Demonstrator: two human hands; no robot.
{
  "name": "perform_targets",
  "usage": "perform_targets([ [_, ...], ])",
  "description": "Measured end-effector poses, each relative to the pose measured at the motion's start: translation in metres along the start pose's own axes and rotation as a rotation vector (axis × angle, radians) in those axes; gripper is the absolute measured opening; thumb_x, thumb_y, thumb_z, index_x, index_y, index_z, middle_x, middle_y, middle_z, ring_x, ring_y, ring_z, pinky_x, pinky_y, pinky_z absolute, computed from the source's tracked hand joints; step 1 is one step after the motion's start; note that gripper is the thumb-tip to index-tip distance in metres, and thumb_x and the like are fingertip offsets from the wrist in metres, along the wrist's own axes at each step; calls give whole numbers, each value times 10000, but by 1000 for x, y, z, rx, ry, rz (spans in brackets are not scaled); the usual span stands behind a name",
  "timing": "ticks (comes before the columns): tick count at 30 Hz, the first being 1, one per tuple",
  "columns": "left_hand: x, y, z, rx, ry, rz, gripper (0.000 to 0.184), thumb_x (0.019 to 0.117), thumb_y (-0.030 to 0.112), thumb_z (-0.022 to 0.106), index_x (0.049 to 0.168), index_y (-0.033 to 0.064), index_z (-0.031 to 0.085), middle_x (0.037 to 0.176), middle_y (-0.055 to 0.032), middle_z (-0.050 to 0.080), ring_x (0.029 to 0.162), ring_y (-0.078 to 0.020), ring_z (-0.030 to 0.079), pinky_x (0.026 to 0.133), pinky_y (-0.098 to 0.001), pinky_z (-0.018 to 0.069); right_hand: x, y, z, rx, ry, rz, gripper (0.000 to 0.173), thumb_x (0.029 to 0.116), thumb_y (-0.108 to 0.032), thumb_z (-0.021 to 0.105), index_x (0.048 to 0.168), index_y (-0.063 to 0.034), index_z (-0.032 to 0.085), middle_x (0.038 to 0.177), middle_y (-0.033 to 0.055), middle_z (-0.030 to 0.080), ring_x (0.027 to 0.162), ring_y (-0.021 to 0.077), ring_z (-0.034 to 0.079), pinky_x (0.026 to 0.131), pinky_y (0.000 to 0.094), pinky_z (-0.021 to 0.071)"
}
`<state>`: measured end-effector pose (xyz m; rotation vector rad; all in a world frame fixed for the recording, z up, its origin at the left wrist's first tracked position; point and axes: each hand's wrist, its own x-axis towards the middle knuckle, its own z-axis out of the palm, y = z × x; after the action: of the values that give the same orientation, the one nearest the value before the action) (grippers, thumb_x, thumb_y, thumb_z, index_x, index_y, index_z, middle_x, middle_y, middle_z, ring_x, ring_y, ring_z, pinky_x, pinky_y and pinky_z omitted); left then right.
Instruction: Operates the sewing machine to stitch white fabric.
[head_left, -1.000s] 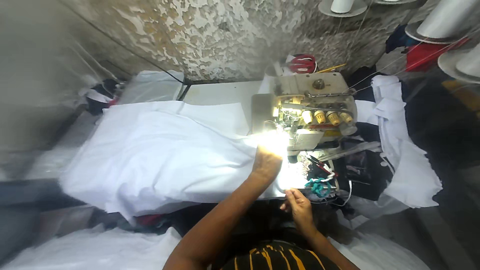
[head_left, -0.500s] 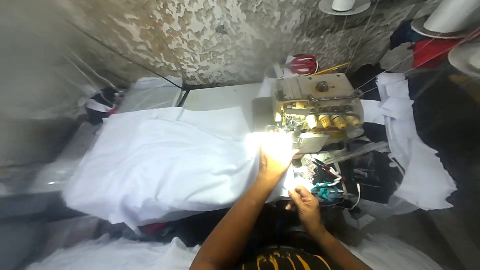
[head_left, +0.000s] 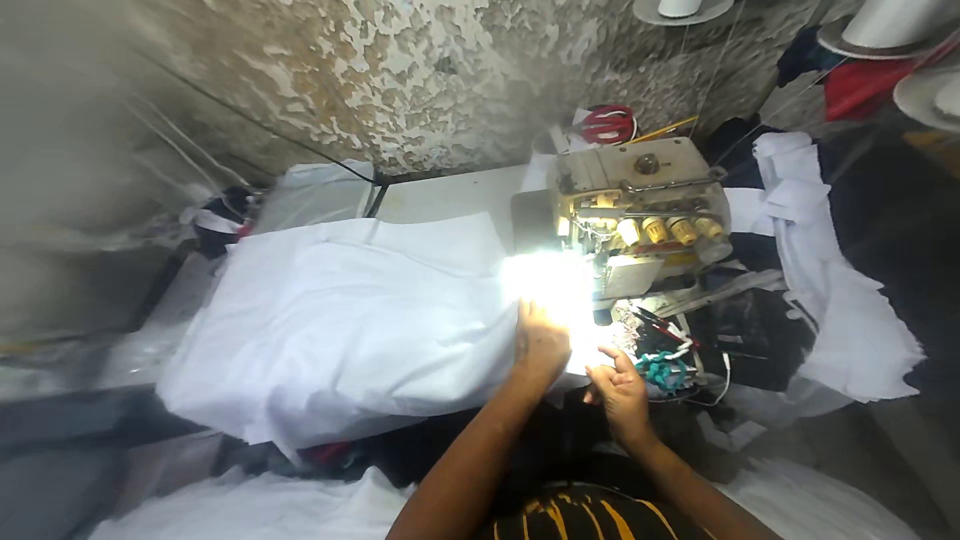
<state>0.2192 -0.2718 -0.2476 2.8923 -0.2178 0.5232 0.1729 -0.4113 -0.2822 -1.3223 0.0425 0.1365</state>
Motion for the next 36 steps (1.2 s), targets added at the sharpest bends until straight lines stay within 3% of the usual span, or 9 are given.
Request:
perform_targets([
  [2,7,-4,0,-23,-14,-10,191,929,108,655,1011,-19,772,1137,-213,732,1212,-423,635,1074,-590,436,8,-1,3,12,-3,-28,401,920,112,546,1310,50,476,609,-65,630,464,11,569,458,165,493],
  [5,18,-11,-2,-79,-38,-24,312,910,70,652,1185,-59,722,1327,-238,657,1345,-424,545,1148,-576,368,20,-3,7,22,14,-68,467,907,125,548,1357,51,447,635,-52,635,467,15,568,455,169,494],
  [8,32,-19,-2,-185,-108,-80,464,934,67,605,1390,-18,607,1501,-161,550,1457,-355,437,1211,-565,265,34,-5,10,14,4,-129,471,913,117,548,1372,52,462,669,-45,654,486,8,578,471,166,506],
  [16,72,-50,7,-248,-230,-74,581,961,87,621,1517,13,471,1630,-136,389,1544,-347,282,1228,-616,158,75,-10,16,-319,1,-291,252,954,24,595,1199,64,636,694,-20,649,510,-20,547,510,159,490],
  [20,95,-62,11,-168,-336,-91,507,1052,106,497,1553,65,431,1672,-101,316,1567,-319,224,1241,-594,138,90,-19,14,-827,54,-494,213,993,-147,631,1112,-20,753,872,157,747,726,291,711,678,508,546],
  [22,108,-64,8,-147,-381,-134,502,1117,234,356,1597,87,356,1686,-88,286,1573,-301,209,1252,-569,131,93,-23,16,-978,90,-607,209,984,-152,636,1076,-27,777,830,179,748,704,366,724,621,563,538],
  [29,137,-84,2,-270,-365,-174,512,1121,270,378,1578,39,373,1669,-131,312,1569,-330,212,1253,-557,149,93,-20,13,-1041,62,-648,255,978,-202,630,1087,-30,783,783,155,741,648,327,711,583,519,540],
  [32,145,-93,3,-301,-345,-215,516,1129,285,357,1578,32,368,1672,-140,300,1573,-344,190,1260,-540,150,77,-1,2,-772,-166,-579,246,948,-131,657,1110,29,749,947,143,765,784,189,744,738,349,617],
  [36,149,-103,9,-328,-306,-316,538,1131,313,343,1594,38,337,1692,-132,251,1576,-372,157,1253,-576,146,20,27,-10,-416,-431,-311,293,936,-3,618,1201,103,684,1179,191,722,1063,124,705,963,262,550],
])
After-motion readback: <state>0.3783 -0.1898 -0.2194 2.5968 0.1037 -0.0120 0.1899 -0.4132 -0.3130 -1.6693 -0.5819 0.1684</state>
